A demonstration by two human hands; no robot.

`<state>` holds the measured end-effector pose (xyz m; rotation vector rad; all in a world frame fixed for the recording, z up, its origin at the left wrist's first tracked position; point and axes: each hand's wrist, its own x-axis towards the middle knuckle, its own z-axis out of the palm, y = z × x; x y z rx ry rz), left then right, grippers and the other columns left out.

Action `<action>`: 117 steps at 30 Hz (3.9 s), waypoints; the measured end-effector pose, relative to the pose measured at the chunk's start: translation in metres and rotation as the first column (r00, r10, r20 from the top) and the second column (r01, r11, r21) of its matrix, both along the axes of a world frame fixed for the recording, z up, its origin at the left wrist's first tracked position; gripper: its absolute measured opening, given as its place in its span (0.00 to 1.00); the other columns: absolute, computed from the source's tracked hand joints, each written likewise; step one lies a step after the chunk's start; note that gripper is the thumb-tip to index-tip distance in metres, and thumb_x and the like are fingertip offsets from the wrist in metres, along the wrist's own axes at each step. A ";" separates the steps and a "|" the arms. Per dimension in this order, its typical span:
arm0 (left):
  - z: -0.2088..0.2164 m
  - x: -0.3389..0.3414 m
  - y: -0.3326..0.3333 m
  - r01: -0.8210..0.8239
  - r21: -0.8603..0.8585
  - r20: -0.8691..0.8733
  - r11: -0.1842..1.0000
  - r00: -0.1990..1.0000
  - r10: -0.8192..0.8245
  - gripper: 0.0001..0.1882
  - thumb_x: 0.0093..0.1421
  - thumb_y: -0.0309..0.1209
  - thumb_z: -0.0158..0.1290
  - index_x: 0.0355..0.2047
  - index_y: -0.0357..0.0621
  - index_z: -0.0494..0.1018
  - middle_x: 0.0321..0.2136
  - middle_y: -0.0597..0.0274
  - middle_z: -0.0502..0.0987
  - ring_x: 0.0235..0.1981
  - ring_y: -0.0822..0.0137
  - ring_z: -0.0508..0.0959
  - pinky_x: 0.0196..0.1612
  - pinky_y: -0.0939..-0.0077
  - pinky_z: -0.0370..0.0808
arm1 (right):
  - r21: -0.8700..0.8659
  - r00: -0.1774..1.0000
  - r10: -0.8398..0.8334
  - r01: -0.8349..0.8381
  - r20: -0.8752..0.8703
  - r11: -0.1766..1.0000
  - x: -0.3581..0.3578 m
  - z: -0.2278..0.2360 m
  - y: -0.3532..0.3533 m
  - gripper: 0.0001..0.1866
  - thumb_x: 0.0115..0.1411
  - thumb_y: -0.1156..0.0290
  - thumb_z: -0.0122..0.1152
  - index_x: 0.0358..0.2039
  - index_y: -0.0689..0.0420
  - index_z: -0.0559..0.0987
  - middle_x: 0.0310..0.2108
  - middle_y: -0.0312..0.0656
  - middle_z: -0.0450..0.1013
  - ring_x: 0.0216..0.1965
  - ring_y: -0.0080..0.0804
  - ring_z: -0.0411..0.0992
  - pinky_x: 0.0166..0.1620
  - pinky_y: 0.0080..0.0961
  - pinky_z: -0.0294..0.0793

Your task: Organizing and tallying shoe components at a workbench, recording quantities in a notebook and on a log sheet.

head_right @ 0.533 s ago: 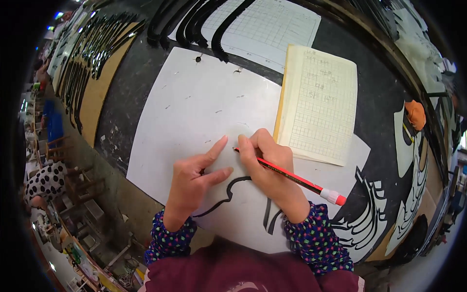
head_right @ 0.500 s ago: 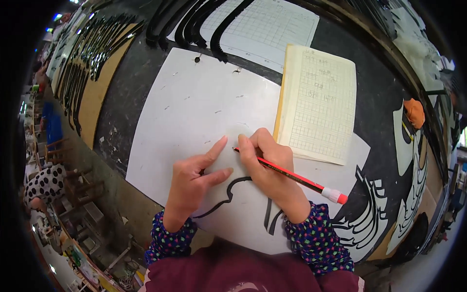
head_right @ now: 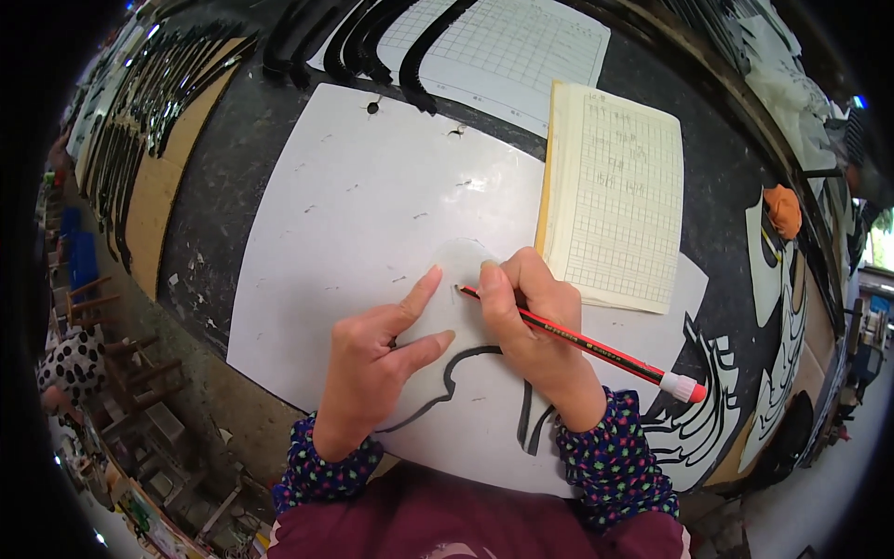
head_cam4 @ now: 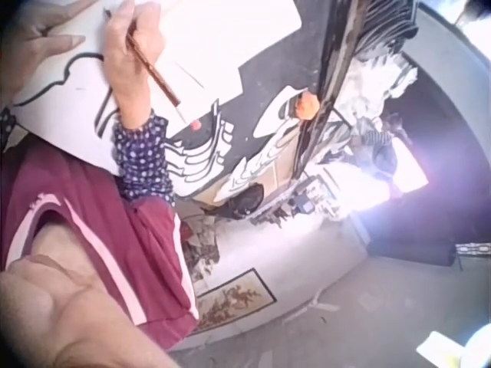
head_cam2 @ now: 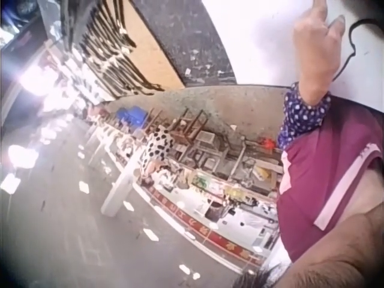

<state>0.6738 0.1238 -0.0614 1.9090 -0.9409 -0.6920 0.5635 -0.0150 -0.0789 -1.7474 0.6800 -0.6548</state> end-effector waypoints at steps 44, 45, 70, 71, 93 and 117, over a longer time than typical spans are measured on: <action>-0.008 -0.004 0.001 0.020 0.040 -0.001 0.999 1.000 -0.020 0.30 0.53 0.30 0.61 0.58 0.48 0.71 0.18 0.55 0.70 0.18 0.59 0.70 0.24 0.67 0.69 | -0.344 0.995 0.046 -0.074 -0.091 0.936 -0.005 -0.001 -0.003 0.15 0.61 0.77 0.55 0.19 0.58 0.62 0.11 0.40 0.56 0.08 0.33 0.58 0.14 0.29 0.56; -0.008 -0.004 0.001 0.022 0.037 -0.002 0.999 1.000 -0.022 0.30 0.53 0.30 0.61 0.58 0.48 0.71 0.18 0.55 0.70 0.18 0.59 0.70 0.24 0.67 0.69 | -0.331 0.995 0.038 -0.065 -0.090 0.941 -0.005 0.000 -0.003 0.15 0.61 0.77 0.55 0.19 0.58 0.62 0.11 0.40 0.55 0.08 0.32 0.58 0.14 0.29 0.56; 0.096 -0.008 -0.074 -0.184 0.161 -0.515 0.970 0.822 0.241 0.45 0.44 0.08 0.56 0.66 0.33 0.56 0.45 0.53 0.77 0.40 0.71 0.78 0.44 0.79 0.76 | 0.050 0.967 -0.083 0.073 0.239 0.996 -0.008 0.061 -0.072 0.05 0.64 0.72 0.58 0.38 0.59 0.77 0.29 0.40 0.73 0.23 0.25 0.71 0.27 0.21 0.72; 0.100 -0.011 -0.074 -0.216 0.092 -0.589 0.972 0.775 0.228 0.45 0.44 0.08 0.57 0.65 0.32 0.56 0.45 0.54 0.78 0.39 0.71 0.78 0.43 0.79 0.76 | -0.089 0.963 -0.111 0.136 0.244 0.987 -0.005 0.071 -0.078 0.06 0.64 0.71 0.58 0.39 0.59 0.77 0.31 0.42 0.73 0.28 0.28 0.73 0.32 0.23 0.74; 0.243 -0.100 -0.347 0.076 0.048 -0.420 0.996 0.906 -0.049 0.16 0.65 0.39 0.52 0.44 0.40 0.80 0.27 0.64 0.79 0.26 0.76 0.75 0.35 0.78 0.72 | 0.252 0.995 0.040 -0.015 -0.093 0.968 -0.181 0.483 -0.482 0.07 0.61 0.71 0.61 0.40 0.56 0.79 0.36 0.33 0.76 0.39 0.20 0.74 0.43 0.20 0.74; 0.152 -0.206 -0.459 0.559 0.064 0.069 0.826 0.824 -0.563 0.17 0.50 0.23 0.58 0.43 0.38 0.79 0.37 0.56 0.80 0.34 0.55 0.79 0.39 0.62 0.77 | -0.392 0.183 -0.965 0.915 0.190 0.096 -0.069 0.187 -1.103 0.06 0.54 0.78 0.59 0.33 0.58 0.79 0.32 0.48 0.78 0.32 0.40 0.78 0.31 0.38 0.77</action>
